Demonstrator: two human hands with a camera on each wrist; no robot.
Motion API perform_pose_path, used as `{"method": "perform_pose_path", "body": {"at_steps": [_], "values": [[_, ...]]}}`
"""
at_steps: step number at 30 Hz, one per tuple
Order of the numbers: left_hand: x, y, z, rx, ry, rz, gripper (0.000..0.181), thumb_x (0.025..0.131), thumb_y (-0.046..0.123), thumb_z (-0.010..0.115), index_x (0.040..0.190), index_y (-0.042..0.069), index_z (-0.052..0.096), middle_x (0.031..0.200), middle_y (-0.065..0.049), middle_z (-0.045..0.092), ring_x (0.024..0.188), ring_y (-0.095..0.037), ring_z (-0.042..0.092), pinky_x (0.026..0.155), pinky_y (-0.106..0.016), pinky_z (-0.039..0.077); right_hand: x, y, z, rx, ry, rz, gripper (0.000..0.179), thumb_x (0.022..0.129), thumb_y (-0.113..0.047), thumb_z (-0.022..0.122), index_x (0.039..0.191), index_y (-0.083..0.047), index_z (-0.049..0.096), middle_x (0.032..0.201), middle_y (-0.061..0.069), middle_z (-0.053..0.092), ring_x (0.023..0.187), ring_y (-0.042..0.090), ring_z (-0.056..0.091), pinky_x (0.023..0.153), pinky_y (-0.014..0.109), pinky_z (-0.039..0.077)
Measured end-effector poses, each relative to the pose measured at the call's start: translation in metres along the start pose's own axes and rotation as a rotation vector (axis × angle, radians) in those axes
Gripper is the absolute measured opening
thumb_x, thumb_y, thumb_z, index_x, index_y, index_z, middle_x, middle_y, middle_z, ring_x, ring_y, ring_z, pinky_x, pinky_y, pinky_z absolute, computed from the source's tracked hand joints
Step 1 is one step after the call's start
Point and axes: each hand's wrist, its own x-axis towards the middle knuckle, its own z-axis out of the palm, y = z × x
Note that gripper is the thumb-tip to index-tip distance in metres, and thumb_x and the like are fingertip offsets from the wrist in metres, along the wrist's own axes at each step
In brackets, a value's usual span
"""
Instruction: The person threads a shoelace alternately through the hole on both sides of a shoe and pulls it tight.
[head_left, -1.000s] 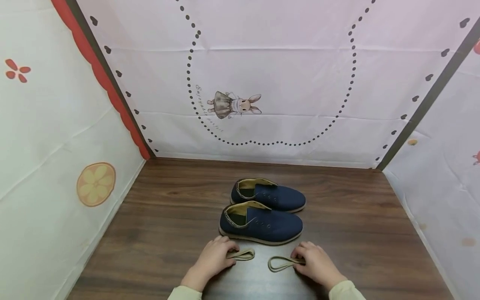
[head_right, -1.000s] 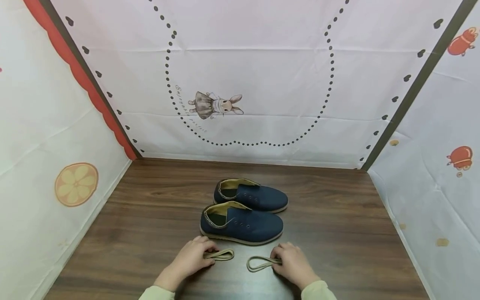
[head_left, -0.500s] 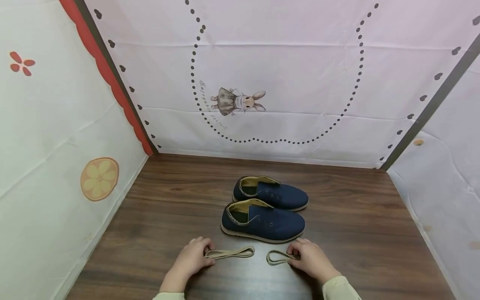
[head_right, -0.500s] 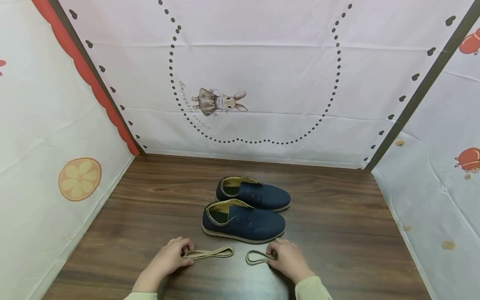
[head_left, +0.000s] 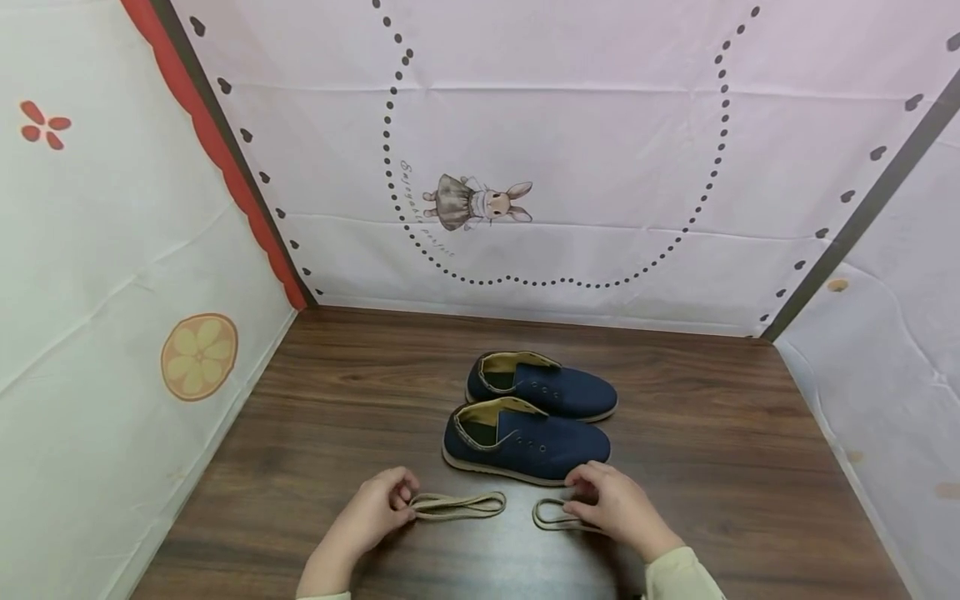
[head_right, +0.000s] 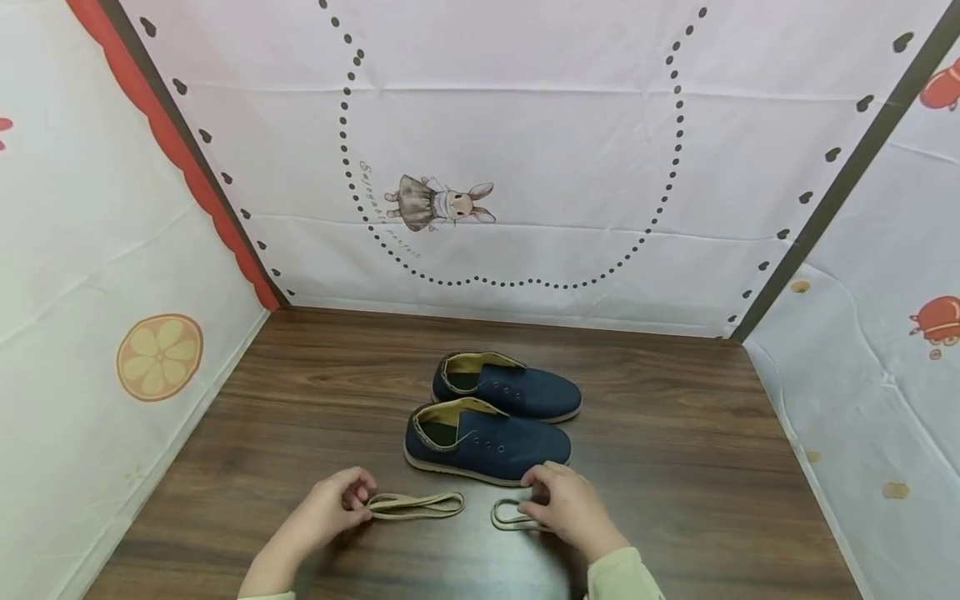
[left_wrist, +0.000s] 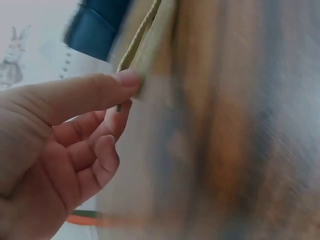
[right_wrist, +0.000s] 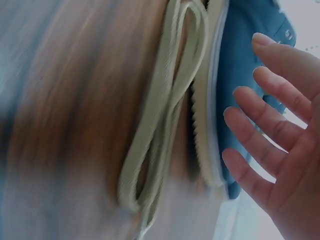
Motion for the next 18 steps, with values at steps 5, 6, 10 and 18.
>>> {"method": "perform_pose_path", "body": {"at_steps": [5, 6, 10, 18], "values": [[0.008, 0.035, 0.012, -0.026, 0.086, 0.144, 0.027, 0.070, -0.009, 0.071, 0.089, 0.005, 0.059, 0.076, 0.002, 0.056, 0.068, -0.007, 0.055, 0.062, -0.025, 0.048, 0.007, -0.027, 0.009, 0.066, 0.051, -0.135, 0.020, 0.078, -0.020, 0.075, 0.095, -0.016, 0.066, 0.090, -0.007, 0.057, 0.081, 0.009, 0.055, 0.071, 0.029, 0.047], [0.011, 0.042, 0.017, -0.045, 0.088, 0.178, 0.027, 0.070, -0.009, 0.071, 0.090, 0.005, 0.059, 0.076, 0.003, 0.057, 0.069, -0.007, 0.055, 0.063, -0.025, 0.048, 0.009, -0.034, 0.012, 0.077, 0.064, -0.170, 0.021, 0.078, -0.020, 0.075, 0.097, -0.017, 0.067, 0.091, -0.007, 0.057, 0.082, 0.009, 0.056, 0.072, 0.029, 0.047], [0.023, 0.066, 0.037, -0.128, 0.046, 0.273, 0.030, 0.075, -0.005, 0.071, 0.099, 0.008, 0.058, 0.078, 0.005, 0.059, 0.071, -0.005, 0.057, 0.063, -0.026, 0.048, 0.019, -0.054, 0.025, 0.082, 0.116, -0.245, 0.026, 0.079, -0.024, 0.074, 0.103, -0.017, 0.067, 0.097, -0.008, 0.058, 0.083, 0.011, 0.057, 0.072, 0.026, 0.048], [0.033, 0.079, 0.055, -0.146, -0.013, 0.297, 0.034, 0.077, -0.006, 0.066, 0.107, 0.007, 0.055, 0.083, 0.006, 0.055, 0.074, -0.008, 0.054, 0.062, -0.023, 0.044, 0.019, -0.058, 0.030, 0.195, 0.122, -0.125, 0.007, 0.084, -0.022, 0.069, 0.090, -0.018, 0.068, 0.083, -0.010, 0.063, 0.066, 0.001, 0.051, 0.058, 0.021, 0.045]]}}
